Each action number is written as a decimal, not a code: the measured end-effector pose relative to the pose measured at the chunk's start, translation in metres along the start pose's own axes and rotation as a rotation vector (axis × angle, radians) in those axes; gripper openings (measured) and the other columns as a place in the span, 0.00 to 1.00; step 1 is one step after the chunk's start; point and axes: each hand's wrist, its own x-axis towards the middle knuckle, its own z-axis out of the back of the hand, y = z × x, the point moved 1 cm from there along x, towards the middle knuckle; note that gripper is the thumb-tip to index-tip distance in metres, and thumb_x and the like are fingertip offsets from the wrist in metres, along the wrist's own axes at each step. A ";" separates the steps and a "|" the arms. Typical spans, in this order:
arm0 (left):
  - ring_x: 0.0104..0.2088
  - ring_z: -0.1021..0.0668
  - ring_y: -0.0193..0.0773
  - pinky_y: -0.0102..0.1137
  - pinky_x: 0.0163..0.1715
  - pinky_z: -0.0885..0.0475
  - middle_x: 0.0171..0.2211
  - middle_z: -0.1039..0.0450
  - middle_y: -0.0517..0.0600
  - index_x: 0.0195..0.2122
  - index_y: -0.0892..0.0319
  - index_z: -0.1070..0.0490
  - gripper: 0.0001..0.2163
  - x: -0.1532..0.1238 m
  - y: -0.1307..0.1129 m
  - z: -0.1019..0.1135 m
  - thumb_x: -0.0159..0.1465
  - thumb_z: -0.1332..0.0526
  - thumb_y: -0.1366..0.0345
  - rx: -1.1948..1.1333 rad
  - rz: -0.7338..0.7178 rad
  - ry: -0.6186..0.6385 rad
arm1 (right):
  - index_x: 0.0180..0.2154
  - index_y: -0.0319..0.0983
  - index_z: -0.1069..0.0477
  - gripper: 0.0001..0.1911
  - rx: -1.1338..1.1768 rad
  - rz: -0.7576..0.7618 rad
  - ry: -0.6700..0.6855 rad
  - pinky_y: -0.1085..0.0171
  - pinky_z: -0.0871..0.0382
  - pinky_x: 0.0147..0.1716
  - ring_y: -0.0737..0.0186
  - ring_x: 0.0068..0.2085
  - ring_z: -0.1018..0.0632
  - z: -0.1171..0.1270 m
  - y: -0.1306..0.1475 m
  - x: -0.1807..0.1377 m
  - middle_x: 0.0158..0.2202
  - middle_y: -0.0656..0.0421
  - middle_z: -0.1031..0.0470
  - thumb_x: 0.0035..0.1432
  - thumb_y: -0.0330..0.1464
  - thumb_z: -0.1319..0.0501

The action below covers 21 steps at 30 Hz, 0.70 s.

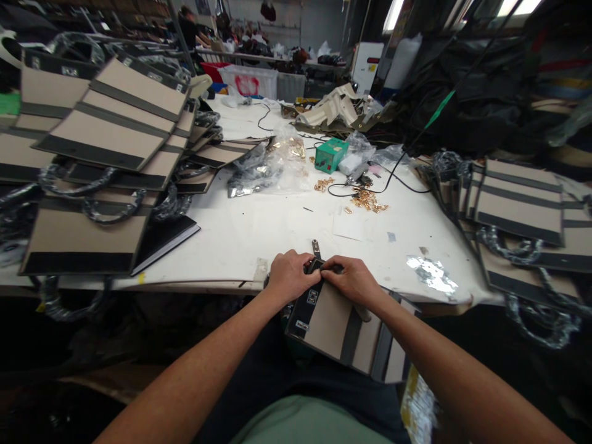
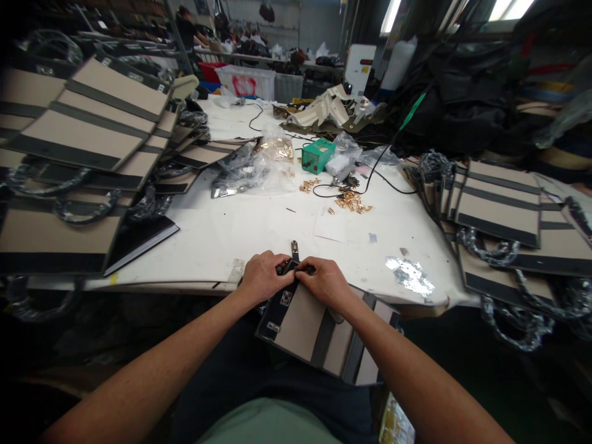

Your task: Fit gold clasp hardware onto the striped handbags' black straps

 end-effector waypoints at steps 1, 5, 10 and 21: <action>0.40 0.23 0.45 0.34 0.42 0.34 0.36 0.24 0.51 0.44 0.50 0.20 0.15 0.000 0.001 -0.001 0.62 0.39 0.52 -0.003 -0.004 -0.002 | 0.35 0.44 0.20 0.05 -0.004 0.000 0.000 0.64 0.32 0.38 0.61 0.36 0.21 0.000 0.000 0.000 0.34 0.62 0.18 0.56 0.35 0.35; 0.39 0.23 0.44 0.33 0.40 0.34 0.36 0.24 0.51 0.45 0.49 0.20 0.15 0.001 0.007 -0.001 0.62 0.39 0.51 -0.026 -0.025 0.015 | 0.36 0.43 0.20 0.05 -0.026 0.015 -0.001 0.64 0.31 0.39 0.60 0.36 0.21 -0.002 0.002 0.000 0.34 0.61 0.18 0.57 0.34 0.35; 0.38 0.23 0.42 0.32 0.38 0.33 0.37 0.24 0.49 0.47 0.47 0.21 0.15 0.005 0.017 0.002 0.62 0.39 0.51 -0.075 -0.071 0.074 | 0.36 0.44 0.21 0.04 -0.151 0.041 0.005 0.63 0.31 0.41 0.58 0.38 0.21 -0.006 0.005 -0.002 0.35 0.60 0.18 0.59 0.32 0.36; 0.43 0.21 0.43 0.31 0.40 0.31 0.41 0.20 0.47 0.49 0.46 0.21 0.16 0.013 0.022 0.006 0.61 0.40 0.57 -0.183 -0.093 0.186 | 0.44 0.45 0.23 0.11 -0.651 0.090 0.003 0.64 0.39 0.32 0.59 0.39 0.21 -0.013 0.024 -0.017 0.41 0.57 0.21 0.69 0.37 0.44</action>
